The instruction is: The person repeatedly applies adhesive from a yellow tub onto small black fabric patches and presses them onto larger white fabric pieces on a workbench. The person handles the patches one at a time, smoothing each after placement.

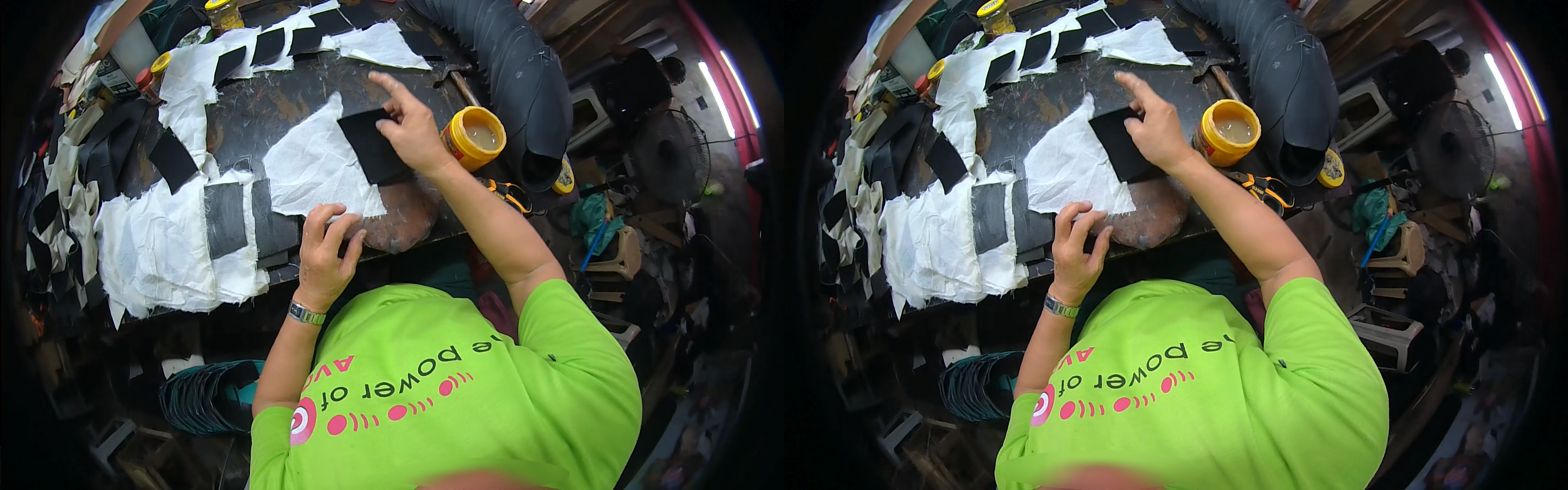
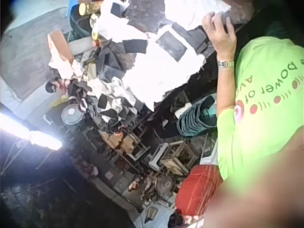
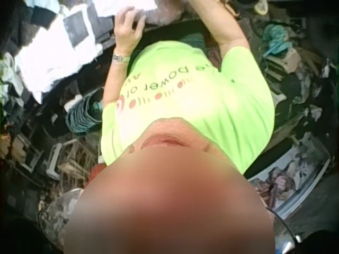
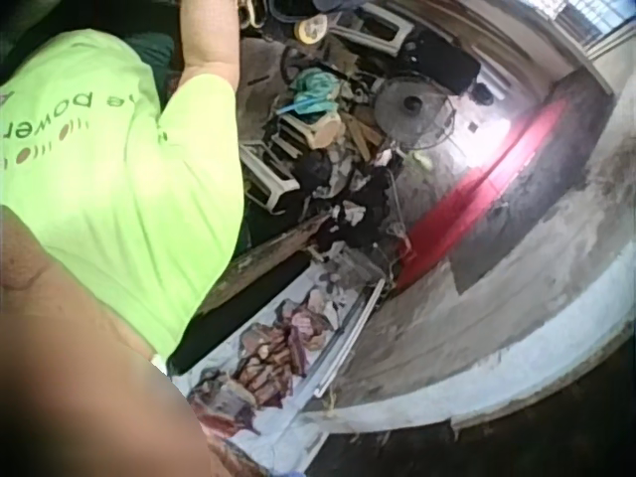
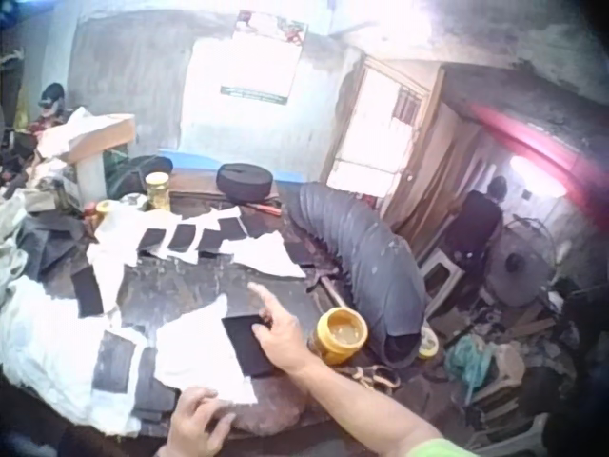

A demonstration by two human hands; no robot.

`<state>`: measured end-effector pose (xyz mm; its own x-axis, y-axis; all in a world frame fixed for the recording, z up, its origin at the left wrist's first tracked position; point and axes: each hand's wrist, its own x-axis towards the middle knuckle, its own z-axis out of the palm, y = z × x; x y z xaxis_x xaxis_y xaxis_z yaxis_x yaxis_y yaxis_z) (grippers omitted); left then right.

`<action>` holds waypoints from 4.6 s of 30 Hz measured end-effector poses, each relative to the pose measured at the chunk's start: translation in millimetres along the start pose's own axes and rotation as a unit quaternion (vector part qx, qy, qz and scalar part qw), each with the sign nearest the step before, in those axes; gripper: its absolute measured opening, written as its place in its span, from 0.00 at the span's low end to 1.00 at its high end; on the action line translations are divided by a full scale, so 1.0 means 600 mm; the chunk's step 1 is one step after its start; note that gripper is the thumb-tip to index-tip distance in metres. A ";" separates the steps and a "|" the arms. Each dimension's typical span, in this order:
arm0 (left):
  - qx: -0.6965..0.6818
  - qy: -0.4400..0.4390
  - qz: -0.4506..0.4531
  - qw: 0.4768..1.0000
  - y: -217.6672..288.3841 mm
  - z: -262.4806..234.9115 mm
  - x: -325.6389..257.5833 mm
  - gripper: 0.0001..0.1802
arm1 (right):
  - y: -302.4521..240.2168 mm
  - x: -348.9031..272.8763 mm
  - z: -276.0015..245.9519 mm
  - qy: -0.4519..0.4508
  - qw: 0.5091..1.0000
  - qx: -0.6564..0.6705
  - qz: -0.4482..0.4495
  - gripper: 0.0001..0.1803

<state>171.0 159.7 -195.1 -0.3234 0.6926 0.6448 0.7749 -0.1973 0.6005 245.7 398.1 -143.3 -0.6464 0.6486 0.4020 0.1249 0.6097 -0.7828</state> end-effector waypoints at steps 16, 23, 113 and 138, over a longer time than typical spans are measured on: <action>0.003 -0.034 -0.024 0.999 0.004 -0.002 0.003 0.12 | 0.257 0.340 -0.080 0.021 0.897 -0.424 0.119 0.49; -0.019 -0.028 0.021 0.999 -0.002 -0.005 0.003 0.13 | 0.089 0.283 -0.031 -0.088 0.966 -0.241 0.021 0.41; -0.639 -0.177 -0.446 0.601 -0.010 -0.059 0.057 0.26 | -0.100 -0.161 -0.126 -0.157 0.931 0.327 0.046 0.49; 0.013 -0.148 0.004 0.989 -0.046 -0.030 0.138 0.16 | 0.012 -0.176 -0.007 0.017 0.953 0.255 0.162 0.53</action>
<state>113.2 209.8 -150.0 -0.1477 0.8643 0.4809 0.7922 -0.1877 0.5807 317.9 335.8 -189.2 -0.6110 0.7842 0.1084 -0.0745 0.0793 -0.9941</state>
